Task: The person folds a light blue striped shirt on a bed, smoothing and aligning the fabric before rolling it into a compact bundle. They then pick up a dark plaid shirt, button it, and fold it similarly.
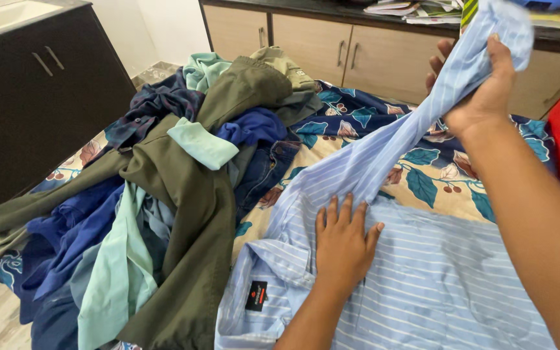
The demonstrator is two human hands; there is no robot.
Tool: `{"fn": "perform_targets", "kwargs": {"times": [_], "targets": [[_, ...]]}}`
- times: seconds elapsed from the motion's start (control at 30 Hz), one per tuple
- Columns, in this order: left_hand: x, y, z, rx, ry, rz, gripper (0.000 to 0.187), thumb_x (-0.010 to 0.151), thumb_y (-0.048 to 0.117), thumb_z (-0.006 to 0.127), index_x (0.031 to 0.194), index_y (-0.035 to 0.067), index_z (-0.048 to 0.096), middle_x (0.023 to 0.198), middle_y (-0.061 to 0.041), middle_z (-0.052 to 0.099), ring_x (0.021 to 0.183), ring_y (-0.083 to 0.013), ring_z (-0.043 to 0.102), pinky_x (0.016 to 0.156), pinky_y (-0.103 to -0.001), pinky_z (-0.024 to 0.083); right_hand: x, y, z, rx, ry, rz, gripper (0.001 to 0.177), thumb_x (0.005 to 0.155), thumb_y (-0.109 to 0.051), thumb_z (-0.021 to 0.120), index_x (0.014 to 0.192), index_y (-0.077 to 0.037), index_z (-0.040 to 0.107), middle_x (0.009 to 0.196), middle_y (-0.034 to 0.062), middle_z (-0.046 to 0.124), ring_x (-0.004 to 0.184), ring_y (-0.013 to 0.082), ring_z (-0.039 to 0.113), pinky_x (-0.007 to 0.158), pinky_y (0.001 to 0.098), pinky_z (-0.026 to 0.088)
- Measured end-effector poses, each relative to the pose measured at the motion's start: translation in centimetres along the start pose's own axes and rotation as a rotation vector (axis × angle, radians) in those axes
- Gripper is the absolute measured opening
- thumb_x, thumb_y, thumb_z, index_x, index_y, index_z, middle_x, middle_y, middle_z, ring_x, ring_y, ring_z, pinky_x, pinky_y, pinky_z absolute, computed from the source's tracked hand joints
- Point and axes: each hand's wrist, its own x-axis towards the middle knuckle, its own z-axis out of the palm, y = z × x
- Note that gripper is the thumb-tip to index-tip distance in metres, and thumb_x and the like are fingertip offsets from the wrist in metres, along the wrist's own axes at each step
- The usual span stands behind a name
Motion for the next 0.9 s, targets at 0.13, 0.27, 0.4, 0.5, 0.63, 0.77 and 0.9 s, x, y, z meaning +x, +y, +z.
{"fn": "perform_targets", "kwargs": {"times": [0.13,0.27,0.4,0.5,0.63,0.77,0.9], "targets": [[-0.4,-0.4,1.4,0.036,-0.035,-0.018,0.051,0.103,0.040,0.049,0.140,0.007,0.060,0.152,-0.018,0.051,0.144,-0.0434,0.039,0.117,-0.058,0.022,-10.1,-4.6,3.8,-0.184,-0.220,0.037,0.043,0.097,-0.024,0.067,0.133,-0.001,0.063,0.129,0.0120,0.069,0.121,0.0281,0.065,0.114,0.0465,0.049],[0.4,-1.9,4.1,0.104,-0.120,-0.051,0.051,0.098,0.037,0.051,0.141,0.008,0.054,0.152,-0.016,0.049,0.144,-0.0419,0.036,0.116,-0.059,0.021,-21.5,-4.6,6.3,-0.547,-0.482,-0.060,0.038,0.084,-0.007,0.073,0.121,-0.002,0.067,0.128,0.0148,0.066,0.129,0.0298,0.060,0.118,0.0464,0.042],[2.0,-4.5,6.8,0.128,-0.097,-0.014,0.059,0.086,0.028,0.059,0.138,0.001,0.055,0.145,-0.017,0.056,0.139,-0.0397,0.047,0.115,-0.055,0.029,-32.0,-1.6,7.7,-1.397,-0.873,-0.377,0.037,0.063,-0.019,0.081,0.100,-0.016,0.074,0.145,0.0172,0.058,0.140,0.0368,0.047,0.114,0.0476,0.033],[3.4,-6.4,7.4,-0.262,-0.132,-0.326,0.042,0.094,0.017,0.049,0.128,0.006,0.071,0.122,-0.017,0.074,0.120,-0.0397,0.064,0.107,-0.048,0.045,-36.8,-0.1,7.4,-1.622,-0.971,-0.400,0.046,0.053,-0.003,0.072,0.094,-0.023,0.080,0.145,0.0120,0.063,0.142,0.0386,0.045,0.113,0.0496,0.030],[2.9,-7.2,4.8,-1.344,-0.002,-0.543,0.036,0.090,0.016,0.051,0.112,-0.001,0.074,0.106,-0.007,0.077,0.102,-0.0211,0.069,0.097,-0.032,0.049,-37.7,0.5,4.9,-1.285,-0.784,-0.020,0.049,0.057,0.015,0.053,0.091,-0.008,0.081,0.113,0.0053,0.080,0.124,0.0253,0.067,0.109,0.0400,0.047],[0.5,-5.5,1.6,-1.200,0.012,-0.542,0.034,0.099,0.030,0.065,0.098,-0.002,0.075,0.092,-0.004,0.073,0.090,-0.0120,0.064,0.086,-0.027,0.047,-33.8,3.1,2.4,-1.076,-0.181,0.132,0.028,0.080,0.009,0.051,0.086,0.000,0.078,0.087,0.0079,0.079,0.085,0.0174,0.074,0.080,0.0340,0.060],[0.6,-4.3,1.4,-0.927,-0.036,-0.564,0.027,0.086,0.026,0.082,0.093,0.001,0.076,0.083,-0.004,0.071,0.073,-0.0100,0.059,0.065,-0.025,0.045,-28.0,7.0,1.8,-1.075,0.087,0.102,0.018,0.089,-0.008,0.063,0.103,-0.006,0.073,0.094,0.0068,0.076,0.082,0.0141,0.071,0.077,0.0336,0.058]]}}
